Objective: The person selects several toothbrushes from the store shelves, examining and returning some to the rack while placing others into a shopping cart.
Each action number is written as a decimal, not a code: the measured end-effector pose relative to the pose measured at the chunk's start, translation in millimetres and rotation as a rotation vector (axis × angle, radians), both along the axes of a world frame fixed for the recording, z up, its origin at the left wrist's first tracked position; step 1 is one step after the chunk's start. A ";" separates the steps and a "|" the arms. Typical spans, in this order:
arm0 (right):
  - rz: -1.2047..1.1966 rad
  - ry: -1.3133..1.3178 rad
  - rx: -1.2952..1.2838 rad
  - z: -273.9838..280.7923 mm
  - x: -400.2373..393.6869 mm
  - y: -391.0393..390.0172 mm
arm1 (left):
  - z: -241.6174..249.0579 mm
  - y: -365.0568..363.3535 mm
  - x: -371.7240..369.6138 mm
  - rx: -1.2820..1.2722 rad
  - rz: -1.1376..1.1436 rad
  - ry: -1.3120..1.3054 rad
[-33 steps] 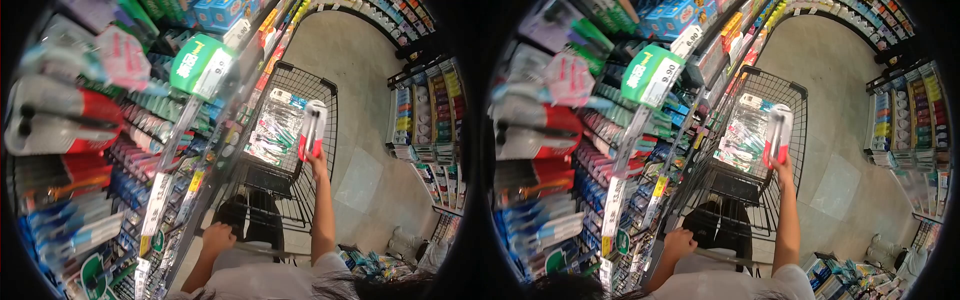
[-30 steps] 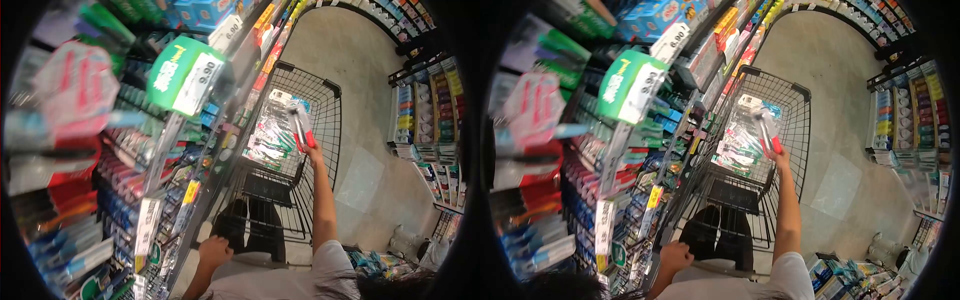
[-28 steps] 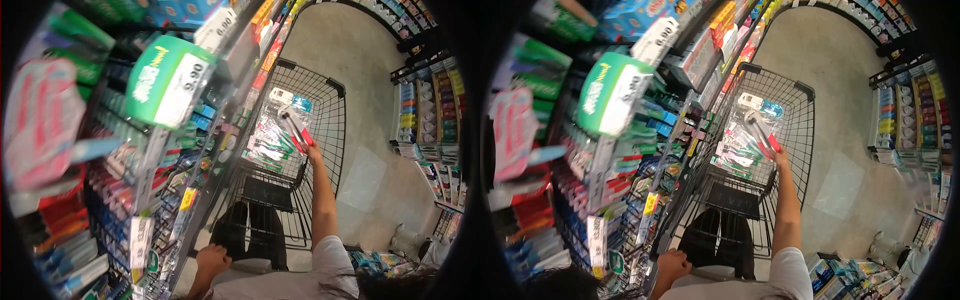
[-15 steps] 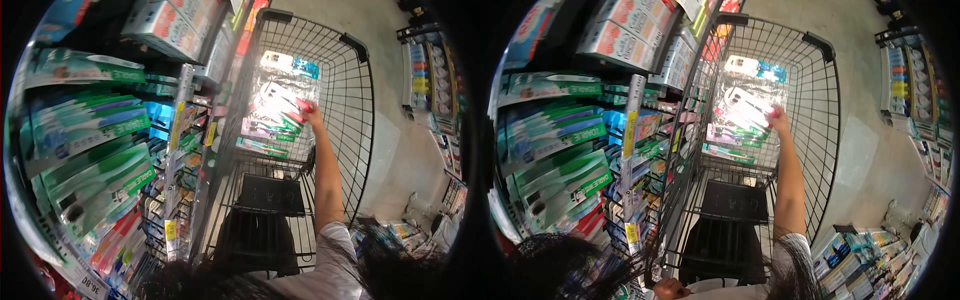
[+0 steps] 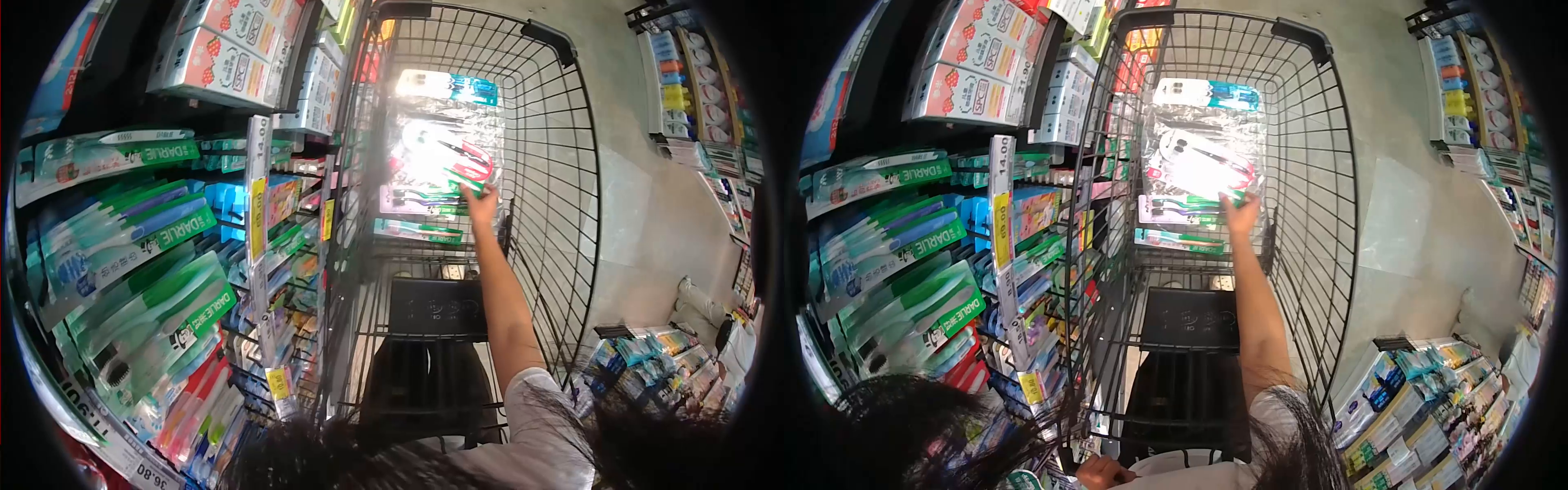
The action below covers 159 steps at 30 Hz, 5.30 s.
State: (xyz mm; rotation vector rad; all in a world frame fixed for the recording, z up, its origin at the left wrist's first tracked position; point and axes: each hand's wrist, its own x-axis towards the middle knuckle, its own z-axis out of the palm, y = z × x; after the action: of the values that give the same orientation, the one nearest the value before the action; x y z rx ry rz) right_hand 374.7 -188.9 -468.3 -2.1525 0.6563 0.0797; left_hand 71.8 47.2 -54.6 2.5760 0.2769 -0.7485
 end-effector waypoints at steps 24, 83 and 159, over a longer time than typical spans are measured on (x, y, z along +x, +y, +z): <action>0.275 0.198 -0.100 7.1 -2.3 -4.6 | 0.1 -3.9 -20.3 0.043 -0.026 -0.014; 1.271 -0.214 -0.506 69.8 -38.2 56.7 | 4.7 -1.8 -23.6 0.024 -0.007 0.040; 1.255 0.055 -0.307 281.2 -183.1 -22.7 | 65.0 -34.9 -86.3 -0.038 -0.009 -0.054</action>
State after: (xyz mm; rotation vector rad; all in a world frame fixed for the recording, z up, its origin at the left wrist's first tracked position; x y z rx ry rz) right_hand 191.5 -211.6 -187.1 -2.5322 -0.7815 0.7331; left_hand -14.5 12.3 10.4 2.5587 0.2321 -0.6804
